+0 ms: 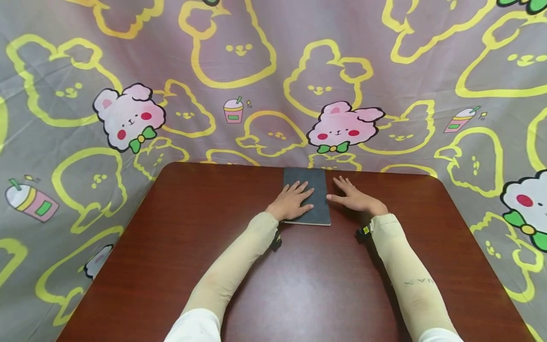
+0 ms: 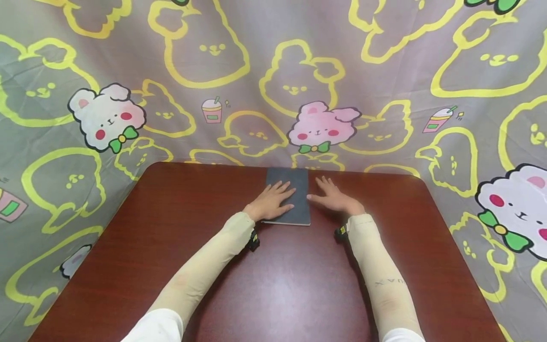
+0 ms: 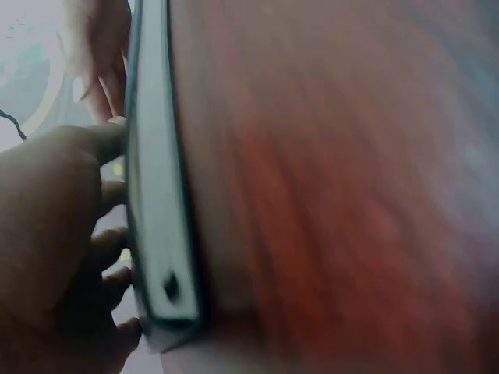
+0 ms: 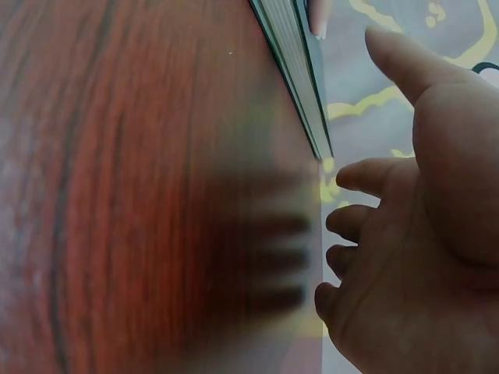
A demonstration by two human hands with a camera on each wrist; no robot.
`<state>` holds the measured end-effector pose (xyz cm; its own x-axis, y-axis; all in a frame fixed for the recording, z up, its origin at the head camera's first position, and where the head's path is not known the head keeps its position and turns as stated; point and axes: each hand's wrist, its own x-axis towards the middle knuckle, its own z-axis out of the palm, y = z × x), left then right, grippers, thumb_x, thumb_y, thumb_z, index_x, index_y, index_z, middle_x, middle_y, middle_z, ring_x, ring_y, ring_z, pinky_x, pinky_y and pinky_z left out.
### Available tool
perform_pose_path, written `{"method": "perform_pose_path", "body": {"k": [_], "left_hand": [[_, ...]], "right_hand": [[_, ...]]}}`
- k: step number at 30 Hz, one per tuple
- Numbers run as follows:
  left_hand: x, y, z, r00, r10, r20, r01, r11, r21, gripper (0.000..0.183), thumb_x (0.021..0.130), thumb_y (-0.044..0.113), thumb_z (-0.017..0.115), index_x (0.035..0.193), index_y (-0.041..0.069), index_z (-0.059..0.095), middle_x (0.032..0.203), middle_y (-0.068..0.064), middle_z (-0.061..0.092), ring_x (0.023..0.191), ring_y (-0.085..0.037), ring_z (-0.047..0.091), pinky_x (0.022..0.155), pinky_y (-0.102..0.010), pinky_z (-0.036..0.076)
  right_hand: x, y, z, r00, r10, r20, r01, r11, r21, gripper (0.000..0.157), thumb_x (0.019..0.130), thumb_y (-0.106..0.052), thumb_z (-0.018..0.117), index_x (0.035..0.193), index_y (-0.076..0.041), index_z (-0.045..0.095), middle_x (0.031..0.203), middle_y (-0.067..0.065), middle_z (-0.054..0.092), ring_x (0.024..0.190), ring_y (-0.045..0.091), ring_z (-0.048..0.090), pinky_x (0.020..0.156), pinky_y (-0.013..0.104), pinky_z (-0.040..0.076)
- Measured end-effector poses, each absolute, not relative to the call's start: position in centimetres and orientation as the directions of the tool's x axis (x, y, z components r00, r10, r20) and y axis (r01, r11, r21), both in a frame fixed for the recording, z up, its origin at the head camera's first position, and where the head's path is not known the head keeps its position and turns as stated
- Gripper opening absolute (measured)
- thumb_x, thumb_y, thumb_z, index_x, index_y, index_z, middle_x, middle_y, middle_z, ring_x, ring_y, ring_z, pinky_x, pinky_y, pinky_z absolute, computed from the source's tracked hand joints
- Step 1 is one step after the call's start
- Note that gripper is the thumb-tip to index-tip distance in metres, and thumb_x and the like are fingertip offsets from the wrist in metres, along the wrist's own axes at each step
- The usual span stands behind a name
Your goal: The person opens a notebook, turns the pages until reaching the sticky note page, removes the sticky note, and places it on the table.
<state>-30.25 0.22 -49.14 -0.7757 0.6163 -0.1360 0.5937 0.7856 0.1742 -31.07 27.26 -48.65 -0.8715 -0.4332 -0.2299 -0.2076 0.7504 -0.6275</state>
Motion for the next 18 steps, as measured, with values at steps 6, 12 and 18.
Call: {"method": "perform_pose_path", "body": {"k": [6,12,18], "left_hand": [[-30.26,0.48,-48.81,-0.781,0.606,-0.152,0.583,0.795,0.17,0.064,0.106,0.055,0.039,0.163,0.027,0.026,0.171,-0.003,0.017,0.158,-0.027,0.011,0.128,-0.051,0.013],[-30.23,0.48,-48.73,-0.782,0.604,-0.154,0.576,0.794,0.192,0.064,0.106,0.054,0.041,0.162,0.026,0.027,0.171,-0.003,0.017,0.158,-0.028,0.011,0.127,-0.052,0.013],[-30.19,0.43,-48.6,-0.782,0.605,-0.153,0.574,0.793,0.203,0.064,0.106,0.053,0.042,0.162,0.026,0.027,0.171,-0.003,0.017,0.158,-0.028,0.011,0.128,-0.052,0.013]], "right_hand": [[-31.38,26.94,-48.6,-0.844,-0.477,-0.244,-0.249,0.753,-0.61,0.109,0.089,-0.053,0.074,0.165,-0.01,0.009,0.17,0.022,-0.005,0.154,0.046,-0.012,0.117,0.075,0.007],[-31.55,26.85,-48.81,-0.826,-0.502,-0.258,-0.268,0.751,-0.603,0.12,0.077,-0.052,0.085,0.165,-0.014,0.013,0.17,0.022,-0.007,0.154,0.046,-0.013,0.116,0.076,0.01],[-31.74,26.84,-49.04,-0.825,-0.503,-0.256,-0.268,0.748,-0.607,0.124,0.073,-0.05,0.089,0.165,-0.016,0.014,0.17,0.02,-0.005,0.155,0.044,-0.012,0.116,0.076,0.011]]}}
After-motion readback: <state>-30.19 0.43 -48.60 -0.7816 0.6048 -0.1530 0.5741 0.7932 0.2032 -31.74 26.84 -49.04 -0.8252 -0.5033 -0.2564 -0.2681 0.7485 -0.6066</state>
